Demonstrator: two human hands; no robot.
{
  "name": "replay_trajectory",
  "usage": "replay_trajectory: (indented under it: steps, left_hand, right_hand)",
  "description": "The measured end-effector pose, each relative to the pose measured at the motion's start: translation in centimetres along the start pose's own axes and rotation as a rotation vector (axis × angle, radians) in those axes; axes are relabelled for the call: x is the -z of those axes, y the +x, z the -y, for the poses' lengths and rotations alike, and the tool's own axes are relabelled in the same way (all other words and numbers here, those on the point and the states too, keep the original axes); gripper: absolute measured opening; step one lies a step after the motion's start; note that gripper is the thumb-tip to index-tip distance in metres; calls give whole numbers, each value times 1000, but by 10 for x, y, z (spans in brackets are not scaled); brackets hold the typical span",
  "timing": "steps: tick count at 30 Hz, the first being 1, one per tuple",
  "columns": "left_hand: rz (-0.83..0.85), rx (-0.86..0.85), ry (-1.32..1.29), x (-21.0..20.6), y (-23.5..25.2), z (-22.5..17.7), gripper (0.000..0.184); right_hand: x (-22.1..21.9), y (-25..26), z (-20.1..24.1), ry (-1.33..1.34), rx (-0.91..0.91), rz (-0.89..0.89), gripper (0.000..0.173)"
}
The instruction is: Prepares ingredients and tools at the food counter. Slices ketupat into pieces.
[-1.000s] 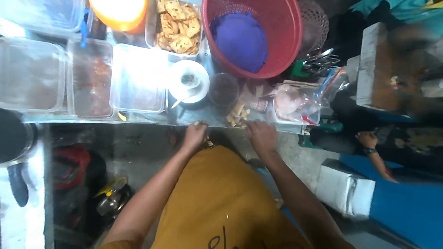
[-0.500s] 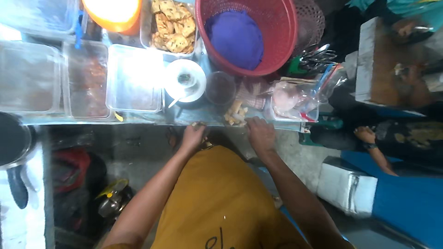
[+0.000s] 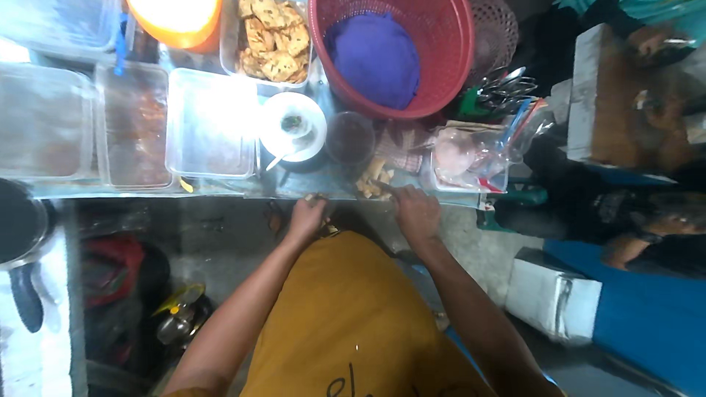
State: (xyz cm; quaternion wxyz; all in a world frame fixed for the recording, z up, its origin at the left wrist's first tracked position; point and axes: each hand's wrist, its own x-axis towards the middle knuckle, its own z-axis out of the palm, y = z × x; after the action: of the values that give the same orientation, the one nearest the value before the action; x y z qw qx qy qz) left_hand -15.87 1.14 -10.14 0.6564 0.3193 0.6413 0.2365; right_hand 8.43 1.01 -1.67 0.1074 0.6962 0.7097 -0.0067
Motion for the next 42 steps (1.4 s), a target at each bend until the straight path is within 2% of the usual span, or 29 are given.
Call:
replay_trajectory:
  steps: [6, 11, 14, 19, 35, 38, 42]
  left_hand:
    - [5, 8, -1, 0, 1, 1, 22]
    - [2, 15, -8, 0, -1, 1, 22]
    - [1, 3, -13, 0, -1, 4, 21]
    - [-6, 1, -2, 1, -3, 5, 24]
    - [-51, 17, -74, -3, -4, 8, 23]
    - [-59, 26, -81, -3, -4, 8, 23]
    - [-56, 32, -72, -4, -2, 5, 22]
  right_hand:
    - [20, 21, 0, 1, 13, 183, 19]
    - [25, 50, -10, -76, 111, 206, 18]
    - [28, 74, -17, -49, 159, 331, 23]
    - [38, 102, -22, 30, 96, 524, 22]
    - [46, 117, -31, -74, 158, 563, 26]
    - [47, 113, -32, -60, 164, 519, 25]
    - [44, 96, -24, 12, 213, 358, 19]
